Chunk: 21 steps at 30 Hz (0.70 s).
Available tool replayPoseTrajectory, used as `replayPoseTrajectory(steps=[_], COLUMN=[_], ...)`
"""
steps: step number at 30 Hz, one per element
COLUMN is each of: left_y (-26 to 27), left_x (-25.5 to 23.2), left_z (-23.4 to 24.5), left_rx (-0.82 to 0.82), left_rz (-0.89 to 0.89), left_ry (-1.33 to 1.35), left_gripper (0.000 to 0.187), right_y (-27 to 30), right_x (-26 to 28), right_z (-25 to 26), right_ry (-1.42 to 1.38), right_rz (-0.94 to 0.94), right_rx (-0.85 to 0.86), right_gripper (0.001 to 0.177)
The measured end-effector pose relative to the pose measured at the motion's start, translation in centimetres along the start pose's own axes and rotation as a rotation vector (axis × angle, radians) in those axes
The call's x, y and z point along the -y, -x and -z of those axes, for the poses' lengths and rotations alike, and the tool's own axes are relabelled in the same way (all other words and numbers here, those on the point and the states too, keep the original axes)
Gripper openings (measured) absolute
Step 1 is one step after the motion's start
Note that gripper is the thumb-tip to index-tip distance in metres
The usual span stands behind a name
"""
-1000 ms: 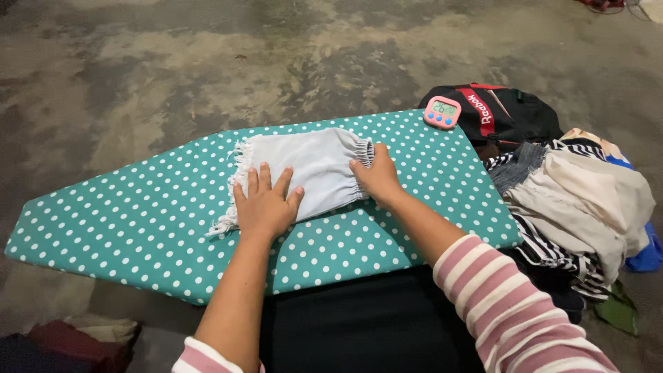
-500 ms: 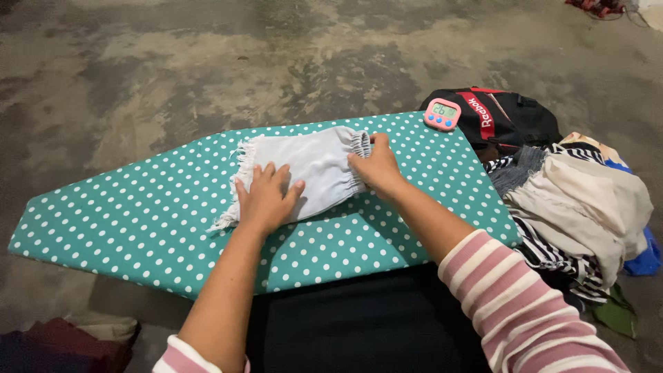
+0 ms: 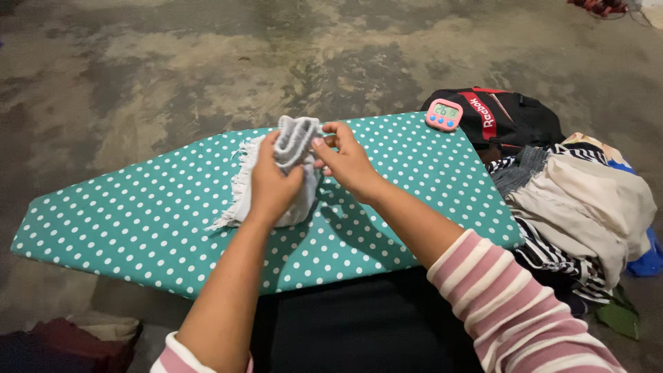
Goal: The person folds laundry on an ironing board: they smooth and fold a maroon garment, then fold a black t-shirt in half and press it flat, then fold a pair of light shorts and place the folded items on a pile beside the board.
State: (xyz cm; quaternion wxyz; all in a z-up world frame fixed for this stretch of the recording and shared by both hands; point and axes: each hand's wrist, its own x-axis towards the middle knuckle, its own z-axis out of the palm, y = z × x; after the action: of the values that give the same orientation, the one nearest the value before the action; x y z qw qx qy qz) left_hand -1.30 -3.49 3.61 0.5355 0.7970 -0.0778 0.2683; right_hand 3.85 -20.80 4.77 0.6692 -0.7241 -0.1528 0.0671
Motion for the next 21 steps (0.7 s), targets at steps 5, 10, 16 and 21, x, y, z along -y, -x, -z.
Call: replayPoseTrajectory(steps=[5,10,16,21], left_y=[-0.2,0.2,0.8,0.8], left_x=[2.2,2.6,2.1,3.0], left_z=[2.9,5.6,5.6,4.9], left_rx=[-0.152,-0.159,-0.034,0.008], left_rz=[0.277,0.451,0.723,0.635], left_ry=[-0.030,-0.352,-0.640,-0.587], left_gripper=[0.064,0.073,0.074,0.075], right_y=[0.3,0.3,0.4,0.4], right_x=[-1.6,-3.8,-6.4,-6.9], right_z=[0.1,0.7,1.1,1.4], right_ry=[0.177,0.418,0.433,0.447], right_rz=[0.094,0.077,0.099,0.124], right_rx=[-0.047,-0.112,-0.076,-0.066], right_gripper=[0.056,0.051,0.044,0.041])
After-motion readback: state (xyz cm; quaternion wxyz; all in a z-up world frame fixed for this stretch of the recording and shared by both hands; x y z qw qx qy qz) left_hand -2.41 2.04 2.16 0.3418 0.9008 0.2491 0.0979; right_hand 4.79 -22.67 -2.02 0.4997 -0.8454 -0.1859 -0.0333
